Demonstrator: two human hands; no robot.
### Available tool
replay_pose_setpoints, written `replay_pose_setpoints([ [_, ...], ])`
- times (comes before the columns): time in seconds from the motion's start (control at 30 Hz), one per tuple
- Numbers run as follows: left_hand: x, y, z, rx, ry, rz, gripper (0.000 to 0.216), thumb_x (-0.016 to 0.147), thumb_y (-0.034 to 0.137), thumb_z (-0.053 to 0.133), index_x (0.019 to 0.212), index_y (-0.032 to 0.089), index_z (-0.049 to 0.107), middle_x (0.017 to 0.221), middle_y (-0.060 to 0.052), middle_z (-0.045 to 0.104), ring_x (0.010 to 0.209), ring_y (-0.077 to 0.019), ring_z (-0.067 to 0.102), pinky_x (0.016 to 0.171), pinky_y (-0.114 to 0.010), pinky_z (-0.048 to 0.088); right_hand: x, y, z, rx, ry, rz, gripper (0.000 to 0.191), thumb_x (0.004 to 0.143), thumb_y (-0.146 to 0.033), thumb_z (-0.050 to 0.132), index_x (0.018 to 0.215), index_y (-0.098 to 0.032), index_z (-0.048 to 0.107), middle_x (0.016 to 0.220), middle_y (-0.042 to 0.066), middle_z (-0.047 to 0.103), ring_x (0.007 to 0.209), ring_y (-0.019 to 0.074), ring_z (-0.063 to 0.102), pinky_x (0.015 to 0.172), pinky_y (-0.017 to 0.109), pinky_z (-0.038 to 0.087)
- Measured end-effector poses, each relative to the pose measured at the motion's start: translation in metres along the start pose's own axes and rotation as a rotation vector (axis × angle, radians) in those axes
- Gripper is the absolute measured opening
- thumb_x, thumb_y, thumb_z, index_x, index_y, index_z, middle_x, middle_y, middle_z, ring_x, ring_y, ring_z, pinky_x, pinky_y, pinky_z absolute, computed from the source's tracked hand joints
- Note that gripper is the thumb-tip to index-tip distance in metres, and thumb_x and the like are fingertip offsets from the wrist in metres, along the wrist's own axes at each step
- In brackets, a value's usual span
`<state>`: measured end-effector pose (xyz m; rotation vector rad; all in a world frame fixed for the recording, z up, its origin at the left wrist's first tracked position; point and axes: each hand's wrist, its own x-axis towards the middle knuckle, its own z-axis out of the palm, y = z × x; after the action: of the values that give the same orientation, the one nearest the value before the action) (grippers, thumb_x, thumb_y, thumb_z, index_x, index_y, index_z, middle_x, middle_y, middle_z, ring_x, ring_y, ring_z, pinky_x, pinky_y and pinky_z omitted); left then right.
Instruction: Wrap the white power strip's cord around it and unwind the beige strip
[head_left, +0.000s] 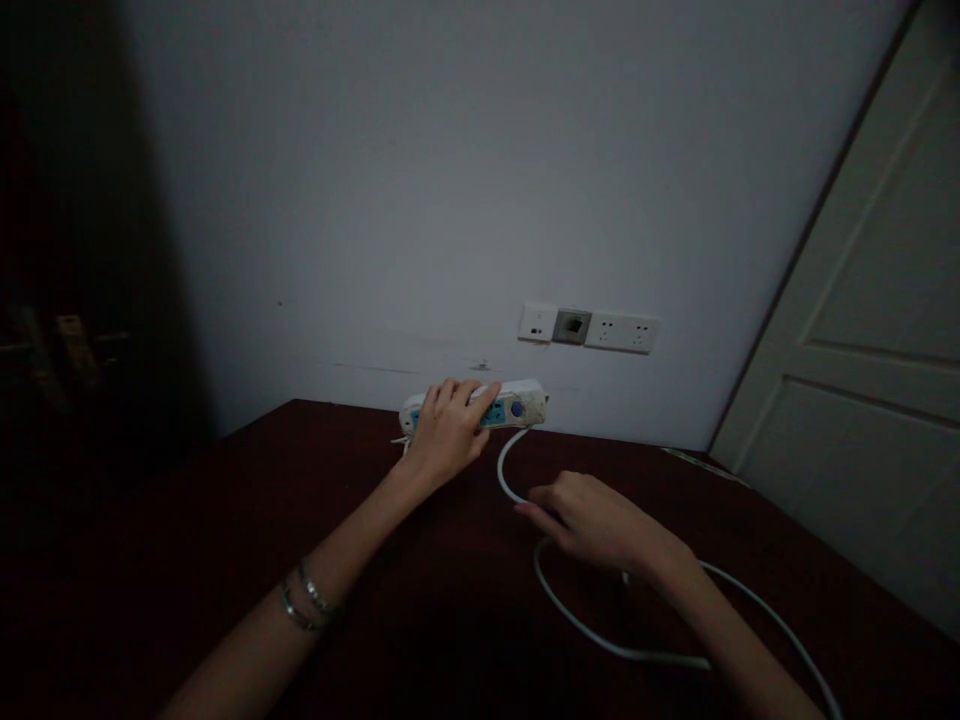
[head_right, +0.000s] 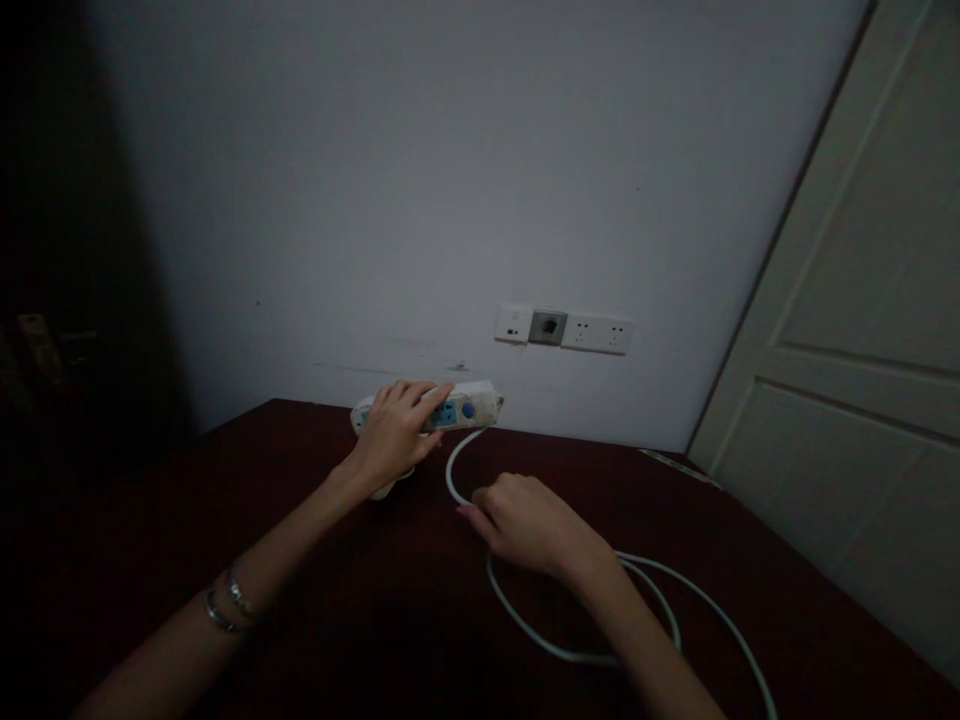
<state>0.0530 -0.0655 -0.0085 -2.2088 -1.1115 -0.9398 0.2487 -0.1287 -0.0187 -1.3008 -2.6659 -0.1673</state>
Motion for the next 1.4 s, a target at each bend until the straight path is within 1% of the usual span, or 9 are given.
replay_pose_setpoints([
  [0.17, -0.001, 0.005, 0.002, 0.119, -0.078, 0.123, 0.055, 0.075, 0.012, 0.055, 0.128, 0.022, 0.041, 0.119, -0.008, 0.052, 0.102, -0.0248, 0.043, 0.088, -0.039, 0.033, -0.008, 0.004, -0.017, 0.172, -0.036, -0.028, 0.043, 0.092, -0.039, 0.035, 0.064, -0.015, 0.057, 0.055, 0.001, 0.054, 0.05, 0.0083, 0.043, 0.053, 0.024, 0.026],
  [0.3, -0.002, 0.011, 0.006, 0.116, -0.168, 0.237, 0.055, 0.073, 0.008, 0.054, 0.125, 0.023, 0.043, 0.117, -0.008, 0.052, 0.102, -0.0248, 0.043, 0.09, -0.039, 0.031, -0.015, 0.015, -0.029, 0.292, 0.034, -0.017, 0.044, 0.092, -0.042, 0.034, 0.065, -0.015, 0.056, 0.056, -0.001, 0.05, 0.05, 0.0075, 0.04, 0.054, 0.023, 0.028],
  [0.47, -0.005, 0.016, 0.007, -0.012, -0.283, 0.39, 0.053, 0.075, 0.013, 0.055, 0.126, 0.024, 0.043, 0.117, -0.007, 0.052, 0.104, -0.0247, 0.043, 0.091, -0.038, 0.03, -0.019, 0.032, -0.032, 0.429, 0.104, 0.036, 0.044, 0.09, -0.045, 0.035, 0.063, -0.015, 0.052, 0.056, -0.002, 0.047, 0.052, 0.0087, 0.039, 0.051, 0.022, 0.03],
  [0.6, -0.005, 0.016, 0.006, -0.217, -0.373, 0.462, 0.055, 0.075, 0.014, 0.054, 0.127, 0.026, 0.043, 0.119, -0.005, 0.053, 0.104, -0.0233, 0.045, 0.092, -0.038, 0.03, -0.022, 0.049, -0.032, 0.527, 0.187, 0.078, 0.043, 0.088, -0.047, 0.039, 0.06, -0.016, 0.049, 0.056, -0.002, 0.045, 0.054, 0.0094, 0.038, 0.05, 0.022, 0.03],
  [0.8, 0.0, 0.014, 0.0, -0.583, -0.43, 0.447, 0.06, 0.07, 0.017, 0.059, 0.127, 0.027, 0.044, 0.122, -0.002, 0.055, 0.11, -0.0213, 0.046, 0.093, -0.038, 0.029, -0.024, 0.074, -0.027, 0.612, 0.329, 0.13, 0.044, 0.085, -0.05, 0.042, 0.058, -0.016, 0.05, 0.054, -0.002, 0.042, 0.052, 0.0095, 0.036, 0.051, 0.023, 0.028],
  [0.97, 0.002, 0.015, -0.011, -0.791, -0.429, 0.419, 0.059, 0.066, 0.017, 0.062, 0.123, 0.027, 0.049, 0.118, -0.001, 0.058, 0.109, -0.0205, 0.049, 0.096, -0.037, 0.029, -0.021, 0.08, -0.017, 0.71, 0.398, 0.131, 0.049, 0.082, -0.056, 0.043, 0.055, -0.016, 0.052, 0.053, -0.001, 0.042, 0.051, 0.0099, 0.036, 0.051, 0.024, 0.028],
  [1.1, 0.004, 0.011, -0.019, -0.87, -0.408, 0.396, 0.058, 0.065, 0.019, 0.065, 0.121, 0.023, 0.052, 0.117, -0.004, 0.059, 0.106, -0.0207, 0.051, 0.096, -0.037, 0.032, -0.023, 0.086, -0.014, 0.792, 0.455, 0.137, 0.051, 0.079, -0.06, 0.046, 0.053, -0.016, 0.052, 0.049, -0.003, 0.036, 0.047, 0.009, 0.03, 0.047, 0.024, 0.025],
  [1.23, 0.006, 0.003, -0.023, -0.908, -0.441, 0.299, 0.059, 0.063, 0.025, 0.067, 0.121, 0.019, 0.053, 0.109, -0.008, 0.06, 0.096, -0.02, 0.054, 0.086, -0.035, 0.04, -0.025, 0.094, -0.017, 0.817, 0.561, 0.156, 0.053, 0.077, -0.063, 0.047, 0.052, -0.017, 0.051, 0.051, -0.001, 0.038, 0.048, 0.0094, 0.032, 0.046, 0.024, 0.024],
  [1.4, 0.006, 0.004, -0.023, -0.934, -0.436, 0.354, 0.059, 0.062, 0.025, 0.069, 0.119, 0.02, 0.055, 0.11, -0.007, 0.061, 0.097, -0.0204, 0.055, 0.088, -0.035, 0.04, -0.021, 0.093, -0.013, 0.803, 0.507, 0.146, 0.052, 0.079, -0.061, 0.046, 0.055, -0.016, 0.054, 0.053, -0.001, 0.041, 0.049, 0.0092, 0.034, 0.046, 0.023, 0.026],
])
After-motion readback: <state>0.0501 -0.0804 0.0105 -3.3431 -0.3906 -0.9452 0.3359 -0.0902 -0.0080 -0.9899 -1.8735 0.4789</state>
